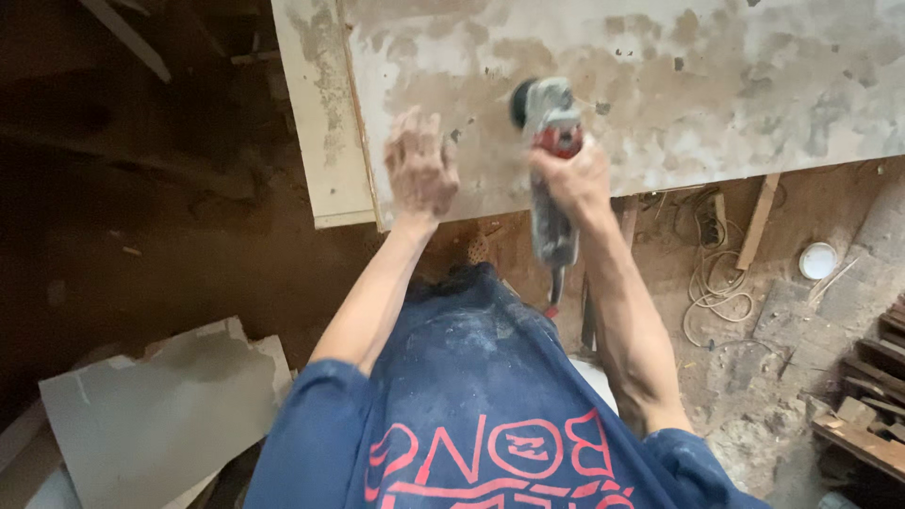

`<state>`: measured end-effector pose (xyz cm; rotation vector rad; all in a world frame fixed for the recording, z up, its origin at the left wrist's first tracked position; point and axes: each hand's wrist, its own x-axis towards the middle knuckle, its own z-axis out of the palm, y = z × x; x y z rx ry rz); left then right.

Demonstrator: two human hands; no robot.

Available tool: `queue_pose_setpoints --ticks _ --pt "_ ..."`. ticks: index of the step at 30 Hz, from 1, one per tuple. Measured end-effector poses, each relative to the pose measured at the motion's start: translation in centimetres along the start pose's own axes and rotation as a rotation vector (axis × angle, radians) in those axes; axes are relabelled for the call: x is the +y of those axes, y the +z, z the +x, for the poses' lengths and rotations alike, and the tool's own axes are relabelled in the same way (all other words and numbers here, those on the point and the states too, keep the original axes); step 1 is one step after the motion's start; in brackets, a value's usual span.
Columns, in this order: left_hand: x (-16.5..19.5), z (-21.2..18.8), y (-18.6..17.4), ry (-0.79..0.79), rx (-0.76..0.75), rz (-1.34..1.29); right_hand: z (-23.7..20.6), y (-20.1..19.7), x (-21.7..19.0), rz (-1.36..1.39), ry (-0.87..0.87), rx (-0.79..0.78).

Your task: The person hammers nails into a large white panel, then uses a scraper to clean the edge. They flip the panel over and use an angle grinder to smooth the surface, producing sparks.

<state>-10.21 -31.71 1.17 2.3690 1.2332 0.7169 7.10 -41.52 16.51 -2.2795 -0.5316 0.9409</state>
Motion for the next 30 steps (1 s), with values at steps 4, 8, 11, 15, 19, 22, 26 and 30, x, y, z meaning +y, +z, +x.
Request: queue_pose_setpoints --ticks 4,8,11,15,19,22,26,30 --pt "0.3 1.0 1.0 0.022 -0.025 0.014 2.4 -0.9 -1.7 -0.065 -0.098 0.042" --pt "0.2 0.9 1.2 -0.019 -0.035 0.036 4.0 -0.1 -2.6 -0.052 -0.067 -0.044" --pt "0.1 0.7 1.3 -0.037 -0.039 0.027 4.4 0.6 -2.7 -0.207 -0.022 0.025" --pt "0.1 0.8 1.8 -0.011 -0.009 0.040 4.8 0.6 -2.4 -0.071 -0.031 -0.045" --pt "0.2 0.7 2.1 -0.036 0.001 0.019 5.3 -0.6 -2.3 -0.066 -0.025 0.015" --pt "0.3 0.6 2.1 -0.049 -0.015 0.051 5.6 -1.3 -2.3 0.004 0.060 -0.021" --pt "0.2 0.7 1.9 -0.017 0.011 0.083 5.6 -0.6 -2.3 -0.152 0.057 -0.025" --pt "0.0 1.0 1.8 -0.015 0.008 0.078 6.0 0.1 -2.8 -0.126 -0.046 -0.021"
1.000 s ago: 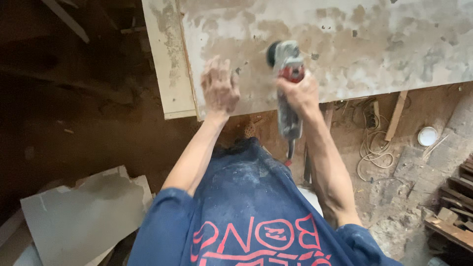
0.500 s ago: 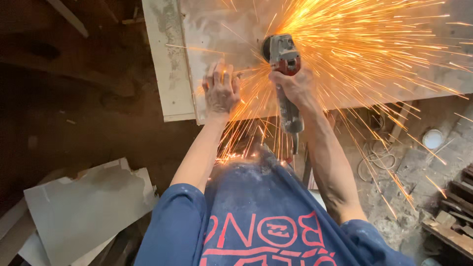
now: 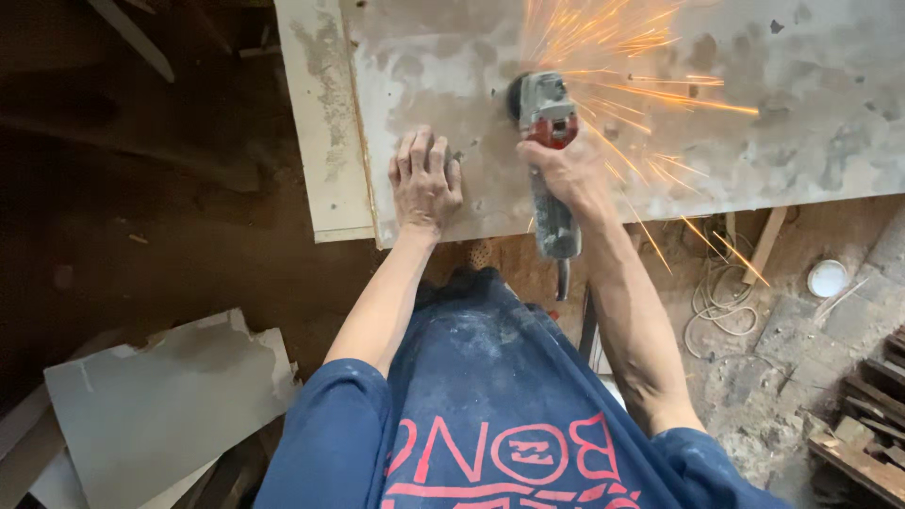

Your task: The person hammers nails into a large white panel, then uses a scraper to clean the edge. They flip the panel over and use an angle grinder to smooth the surface, producing sparks.

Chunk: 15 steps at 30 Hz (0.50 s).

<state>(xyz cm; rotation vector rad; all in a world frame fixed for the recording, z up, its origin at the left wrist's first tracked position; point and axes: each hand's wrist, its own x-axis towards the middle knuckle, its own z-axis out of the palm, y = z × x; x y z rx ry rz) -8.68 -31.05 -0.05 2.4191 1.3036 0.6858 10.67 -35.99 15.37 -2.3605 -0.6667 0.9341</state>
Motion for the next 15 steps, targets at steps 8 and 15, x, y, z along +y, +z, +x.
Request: queue_pose_setpoints --ticks 8,15 --pt "0.2 1.0 0.4 -0.041 -0.135 0.037 0.4 0.1 -1.0 -0.163 -0.142 0.002" --pt "0.3 3.1 1.2 -0.061 -0.069 -0.015 2.4 -1.3 -1.9 0.007 0.085 -0.025"
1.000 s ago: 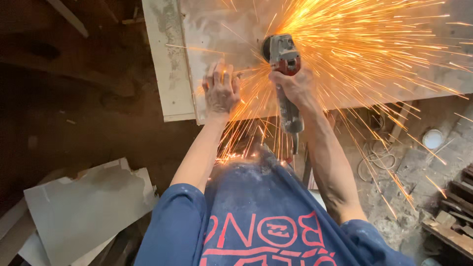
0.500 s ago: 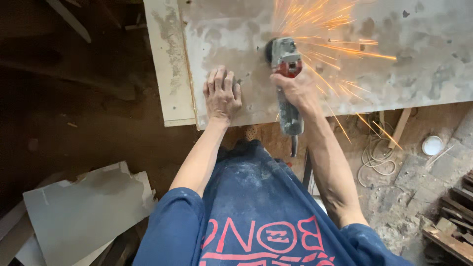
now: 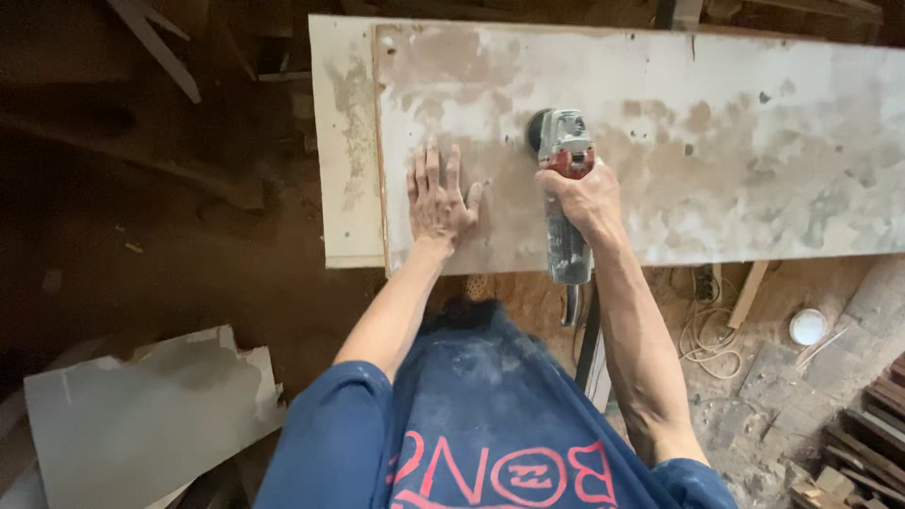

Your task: The person hammers nails into a large white panel, then uses a scraper to clean the edge. They flip the panel over and use an angle grinder to smooth the surface, producing sparks.

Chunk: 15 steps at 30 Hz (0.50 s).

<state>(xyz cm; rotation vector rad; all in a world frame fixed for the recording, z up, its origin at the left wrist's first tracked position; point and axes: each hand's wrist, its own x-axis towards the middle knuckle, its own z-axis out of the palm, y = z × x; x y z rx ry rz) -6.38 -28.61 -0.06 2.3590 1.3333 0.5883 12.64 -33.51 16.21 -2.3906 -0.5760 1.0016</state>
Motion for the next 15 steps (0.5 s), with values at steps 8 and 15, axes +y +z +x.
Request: queue_pose_setpoints --ticks 8,15 --pt "-0.2 0.2 0.5 -0.094 -0.068 0.013 6.6 0.7 -5.3 0.094 -0.183 0.079" --pt "-0.1 0.2 0.4 -0.087 -0.032 0.016 8.9 1.0 -6.2 0.107 -0.107 -0.004"
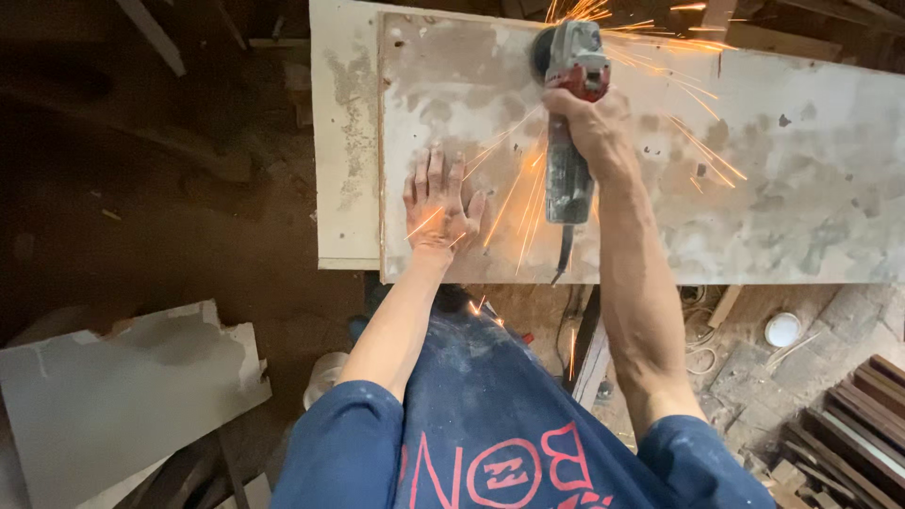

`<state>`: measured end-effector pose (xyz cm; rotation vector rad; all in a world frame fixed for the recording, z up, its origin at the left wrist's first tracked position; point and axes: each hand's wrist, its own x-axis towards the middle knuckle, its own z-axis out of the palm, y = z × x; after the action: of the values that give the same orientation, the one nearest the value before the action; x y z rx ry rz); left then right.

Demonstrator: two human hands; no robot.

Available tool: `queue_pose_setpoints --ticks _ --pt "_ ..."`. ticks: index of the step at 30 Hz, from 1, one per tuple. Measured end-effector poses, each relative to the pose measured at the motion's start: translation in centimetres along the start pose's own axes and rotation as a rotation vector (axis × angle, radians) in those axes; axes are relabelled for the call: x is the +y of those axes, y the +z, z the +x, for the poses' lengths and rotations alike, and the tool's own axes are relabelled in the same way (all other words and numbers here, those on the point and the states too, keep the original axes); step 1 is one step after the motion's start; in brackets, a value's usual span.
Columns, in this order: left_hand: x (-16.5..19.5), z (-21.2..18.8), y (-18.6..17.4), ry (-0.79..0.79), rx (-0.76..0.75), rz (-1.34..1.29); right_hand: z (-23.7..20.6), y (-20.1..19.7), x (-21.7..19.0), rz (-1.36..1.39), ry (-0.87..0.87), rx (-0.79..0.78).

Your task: The person hammers nails into a large white panel, then uses a scraper to clean the edge. They flip the panel over and use an angle grinder to smooth the surface, producing sparks.

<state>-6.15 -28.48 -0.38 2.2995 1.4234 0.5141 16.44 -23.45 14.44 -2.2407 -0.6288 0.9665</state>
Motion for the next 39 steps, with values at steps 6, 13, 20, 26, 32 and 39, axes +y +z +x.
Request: queue_pose_setpoints --ticks 6,13,20,26,32,39 --pt "-0.1 0.0 0.3 -0.038 -0.049 -0.007 1.2 2.4 0.2 -0.117 -0.130 0.051" --pt "-0.9 0.4 1.3 0.020 0.022 0.074 1.5 0.7 1.1 0.042 -0.047 -0.066" --pt "-0.2 0.7 0.8 -0.030 -0.004 -0.027 0.9 0.8 1.2 -0.015 0.008 0.026" --pt "-0.2 1.1 0.2 -0.022 0.022 -0.036 0.6 3.2 -0.7 -0.156 -0.104 -0.023" --pt "-0.1 1.4 0.2 -0.049 -0.028 -0.071 0.4 5.6 -2.7 -0.228 -0.107 -0.084" --pt "-0.2 1.7 0.7 -0.066 -0.014 -0.059 0.0 6.7 -4.1 -0.167 -0.098 -0.121"
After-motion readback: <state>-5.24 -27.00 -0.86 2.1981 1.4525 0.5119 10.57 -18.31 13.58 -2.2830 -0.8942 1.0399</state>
